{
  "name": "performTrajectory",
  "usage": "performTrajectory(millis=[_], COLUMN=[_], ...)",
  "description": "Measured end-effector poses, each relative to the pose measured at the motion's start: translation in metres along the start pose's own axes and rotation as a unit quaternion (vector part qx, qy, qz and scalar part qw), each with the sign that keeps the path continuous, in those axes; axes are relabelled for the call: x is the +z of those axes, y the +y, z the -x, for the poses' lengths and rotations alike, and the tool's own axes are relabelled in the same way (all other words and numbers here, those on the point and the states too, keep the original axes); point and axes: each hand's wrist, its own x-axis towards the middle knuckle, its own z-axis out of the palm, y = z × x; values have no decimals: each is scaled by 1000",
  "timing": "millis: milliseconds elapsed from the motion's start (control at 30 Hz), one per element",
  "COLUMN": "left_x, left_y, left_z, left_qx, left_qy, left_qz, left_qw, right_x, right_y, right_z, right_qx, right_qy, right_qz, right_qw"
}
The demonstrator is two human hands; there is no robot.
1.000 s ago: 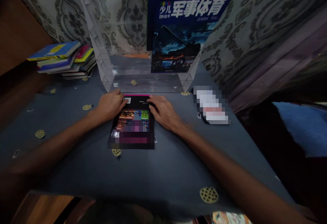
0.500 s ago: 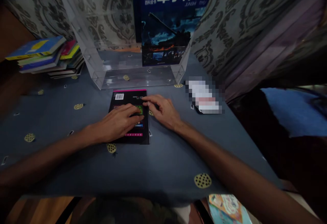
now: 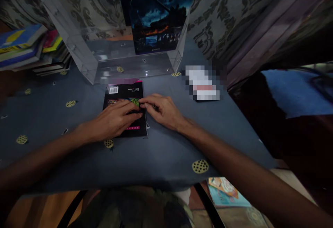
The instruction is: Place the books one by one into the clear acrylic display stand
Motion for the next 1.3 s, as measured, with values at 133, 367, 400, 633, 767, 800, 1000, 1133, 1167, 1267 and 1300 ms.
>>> performTrajectory(millis=[133, 367, 400, 633, 767, 800, 1000, 1133, 1167, 1267, 1300], left_x=[-8, -14, -15, -13, -4, -2, 7, 6, 6, 6, 6], left_y=[7, 16, 17, 25, 23, 21, 13, 14, 14, 15, 15], left_z=[0, 0, 0, 0, -1, -2, -2, -1, -1, -1, -1], left_qx=[33, 49, 48, 48, 34, 31, 24, 22, 21, 20, 21], left_qy=[-22, -46, -49, -47, -14, -6, 42, 44, 44, 45, 48], left_qz=[14, 41, 44, -5, -26, -33, -63, -62, -60, -52, -50], left_qw=[999, 997, 997, 998, 999, 999, 997, 997, 997, 997, 997], right_x=[1, -1, -1, 1, 1, 1, -3, -6, -6, -7, -7], right_y=[-3, -6, -6, -4, -3, -3, -4, -6, -6, -7, -7], right_z=[3, 4, 4, 3, 2, 2, 2, 3, 3, 3, 4], right_qx=[-46, -52, -53, -51, -39, -35, -18, 6, 13, 22, 22], right_qy=[18, 4, 4, 13, 2, 2, 1, -14, -17, -22, -23], right_qz=[23, 61, 60, 43, 26, 16, -30, -65, -71, -87, -90], right_qw=[999, 997, 997, 998, 999, 999, 999, 998, 997, 996, 995])
